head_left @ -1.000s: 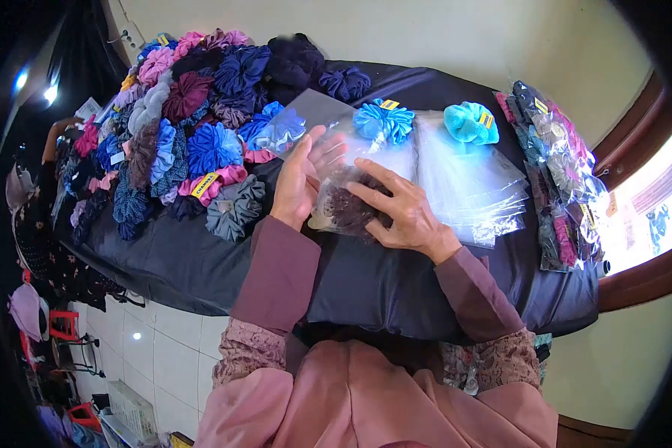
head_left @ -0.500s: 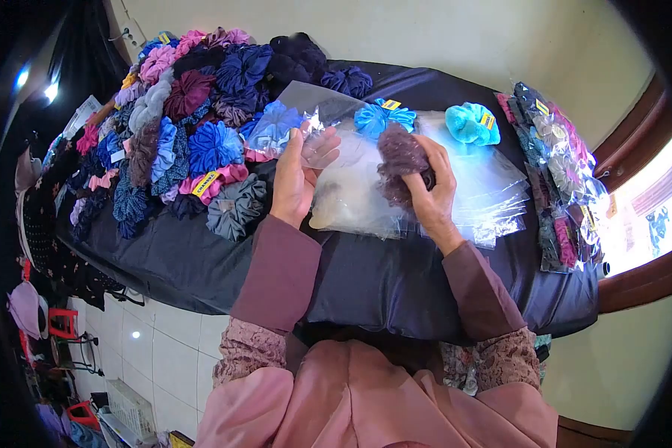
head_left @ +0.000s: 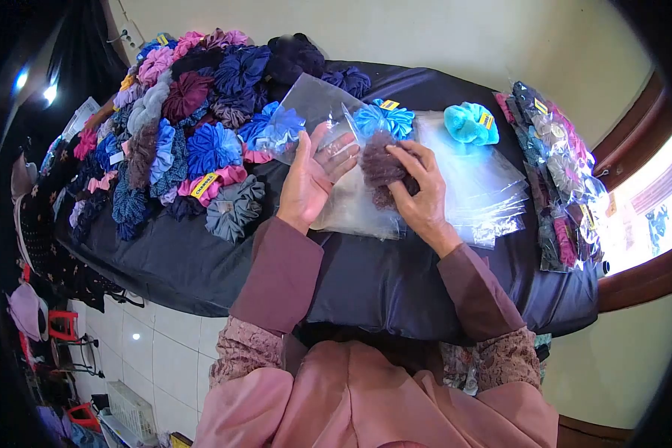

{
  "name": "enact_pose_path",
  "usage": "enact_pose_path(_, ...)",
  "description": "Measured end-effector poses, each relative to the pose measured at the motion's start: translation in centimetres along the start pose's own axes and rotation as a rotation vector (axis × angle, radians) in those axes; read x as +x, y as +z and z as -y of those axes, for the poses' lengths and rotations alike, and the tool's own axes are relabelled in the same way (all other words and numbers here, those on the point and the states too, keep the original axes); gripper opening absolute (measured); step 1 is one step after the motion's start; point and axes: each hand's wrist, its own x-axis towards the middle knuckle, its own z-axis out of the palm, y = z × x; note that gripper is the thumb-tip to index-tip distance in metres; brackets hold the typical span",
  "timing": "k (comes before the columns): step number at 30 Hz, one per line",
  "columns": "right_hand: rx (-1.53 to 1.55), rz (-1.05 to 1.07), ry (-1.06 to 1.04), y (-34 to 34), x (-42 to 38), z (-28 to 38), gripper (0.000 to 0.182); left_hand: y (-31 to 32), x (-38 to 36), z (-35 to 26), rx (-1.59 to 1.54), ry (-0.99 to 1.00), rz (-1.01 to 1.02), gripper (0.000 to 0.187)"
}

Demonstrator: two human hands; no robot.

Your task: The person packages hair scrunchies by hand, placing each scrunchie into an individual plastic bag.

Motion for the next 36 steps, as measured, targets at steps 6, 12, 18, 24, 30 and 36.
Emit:
enact_pose_path(6,-0.041,0.058,-0.088,-0.09,-0.12,0.47,0.044,-0.48,0.18,-0.04,-0.003,0.004,0.004,0.06)
enact_pose_path(12,-0.048,0.09,-0.194,-0.34,0.01,0.63,0.042,-0.38,0.05,-0.33,0.019,0.027,-0.059,0.059)
enact_pose_path(18,-0.053,0.04,-0.18,-0.29,0.15,0.65,0.043,-0.1,0.03,0.08,0.105,0.023,-0.034,0.059)
enact_pose_path(24,-0.082,-0.051,-0.127,-0.36,0.41,0.26,0.048,-0.19,-0.09,0.02,0.126,-0.005,-0.022,0.061)
enact_pose_path(30,-0.102,-0.055,-0.091,-0.14,0.18,-0.13,0.048,-0.15,-0.03,0.23,0.117,-0.023,0.013,0.061)
enact_pose_path(36,-0.103,-0.047,-0.073,-0.22,0.13,-0.09,0.043,-0.24,0.02,0.15,0.12,0.001,-0.012,0.062)
